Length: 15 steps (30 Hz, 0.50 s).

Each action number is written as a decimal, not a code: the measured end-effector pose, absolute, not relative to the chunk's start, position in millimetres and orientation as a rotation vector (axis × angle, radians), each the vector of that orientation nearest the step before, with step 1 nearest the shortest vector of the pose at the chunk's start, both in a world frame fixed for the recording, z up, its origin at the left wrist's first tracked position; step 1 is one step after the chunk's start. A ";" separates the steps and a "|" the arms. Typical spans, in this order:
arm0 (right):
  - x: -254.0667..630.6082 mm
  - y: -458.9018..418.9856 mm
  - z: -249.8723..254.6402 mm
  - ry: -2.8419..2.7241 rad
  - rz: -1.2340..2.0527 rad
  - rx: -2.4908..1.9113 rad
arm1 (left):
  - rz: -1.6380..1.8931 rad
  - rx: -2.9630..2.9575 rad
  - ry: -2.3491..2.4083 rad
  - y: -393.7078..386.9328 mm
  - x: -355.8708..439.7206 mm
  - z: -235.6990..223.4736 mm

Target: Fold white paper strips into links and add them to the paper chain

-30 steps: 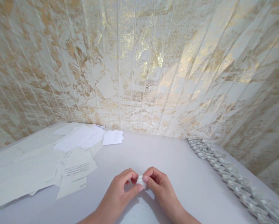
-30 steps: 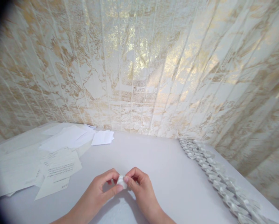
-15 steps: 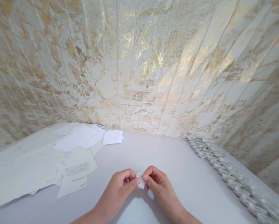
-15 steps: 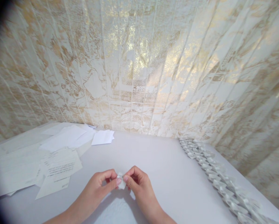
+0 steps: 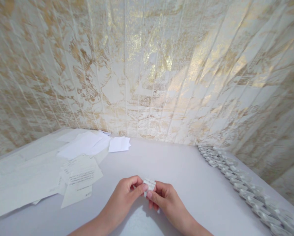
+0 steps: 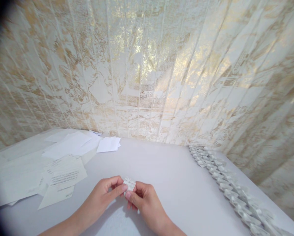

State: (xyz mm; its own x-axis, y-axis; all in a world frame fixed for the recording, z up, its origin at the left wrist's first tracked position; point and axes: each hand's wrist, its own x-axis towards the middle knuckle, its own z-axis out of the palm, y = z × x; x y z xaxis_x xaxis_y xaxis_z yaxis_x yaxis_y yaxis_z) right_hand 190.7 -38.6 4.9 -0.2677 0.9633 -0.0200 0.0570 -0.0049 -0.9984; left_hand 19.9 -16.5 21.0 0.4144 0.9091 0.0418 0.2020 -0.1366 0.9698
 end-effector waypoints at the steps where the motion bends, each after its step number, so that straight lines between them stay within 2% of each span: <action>1: 191.1 -39.1 6.5 -1.471 1.364 -1.131 | 0.831 1.589 0.993 -16.1 20.2 19.8; 8: 196.5 -35.0 1.3 -1.522 1.363 -1.095 | 0.820 1.613 1.063 -16.3 19.1 19.2; 15: 198.9 -32.6 -0.9 -1.406 1.087 -1.121 | 0.803 1.619 1.019 -20.0 17.8 19.2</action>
